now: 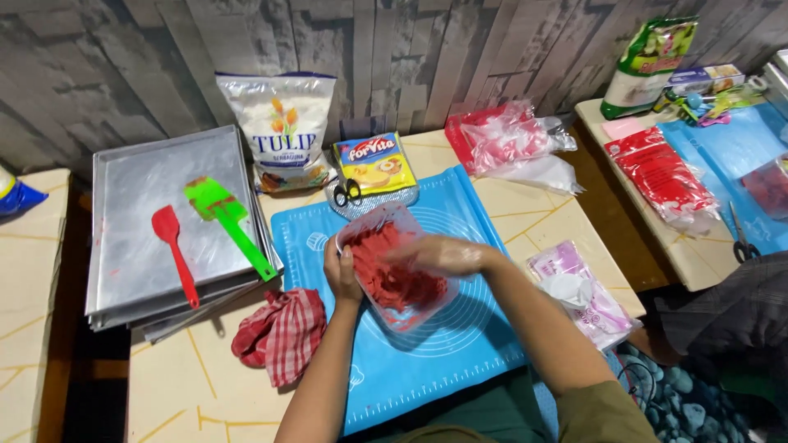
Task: Kneading and mixing a red dough-like substance in a plastic container by hand on a silicone mat.
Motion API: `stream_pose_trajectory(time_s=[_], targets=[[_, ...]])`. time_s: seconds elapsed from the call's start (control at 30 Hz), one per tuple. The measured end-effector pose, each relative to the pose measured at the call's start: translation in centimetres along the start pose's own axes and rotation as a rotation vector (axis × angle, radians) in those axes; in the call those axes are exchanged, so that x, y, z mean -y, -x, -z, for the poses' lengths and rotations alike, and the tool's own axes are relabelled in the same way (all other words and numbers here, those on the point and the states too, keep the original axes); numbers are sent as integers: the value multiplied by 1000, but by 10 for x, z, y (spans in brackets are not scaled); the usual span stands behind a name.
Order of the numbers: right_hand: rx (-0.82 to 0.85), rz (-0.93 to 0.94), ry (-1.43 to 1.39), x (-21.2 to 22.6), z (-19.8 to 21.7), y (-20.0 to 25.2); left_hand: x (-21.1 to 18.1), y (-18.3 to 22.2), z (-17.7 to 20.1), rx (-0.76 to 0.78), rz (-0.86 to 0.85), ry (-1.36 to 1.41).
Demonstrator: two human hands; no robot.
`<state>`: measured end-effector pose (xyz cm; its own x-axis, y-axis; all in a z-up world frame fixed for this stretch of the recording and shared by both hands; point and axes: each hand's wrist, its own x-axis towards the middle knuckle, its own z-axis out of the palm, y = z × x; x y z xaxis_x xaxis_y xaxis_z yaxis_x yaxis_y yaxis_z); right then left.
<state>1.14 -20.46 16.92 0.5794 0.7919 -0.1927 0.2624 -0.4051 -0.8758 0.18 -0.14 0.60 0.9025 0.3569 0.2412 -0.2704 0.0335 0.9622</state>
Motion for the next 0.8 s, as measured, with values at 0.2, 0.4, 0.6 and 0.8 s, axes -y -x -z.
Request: stream_pose_trajectory(time_s=[0.2,0.4,0.6,0.8], targets=[[47,-222,491,-21,-24,-17,-4,0,0,3,17,-10],[118,-301,515,-43,-58,-43,-11,2,-1,-3,42,-3],[198,-414,528,-53,-76,-58,-12,3,-4,-14,96,19],[197,-108,522,-47,-53,-51,-4,-2,2,8,66,17]])
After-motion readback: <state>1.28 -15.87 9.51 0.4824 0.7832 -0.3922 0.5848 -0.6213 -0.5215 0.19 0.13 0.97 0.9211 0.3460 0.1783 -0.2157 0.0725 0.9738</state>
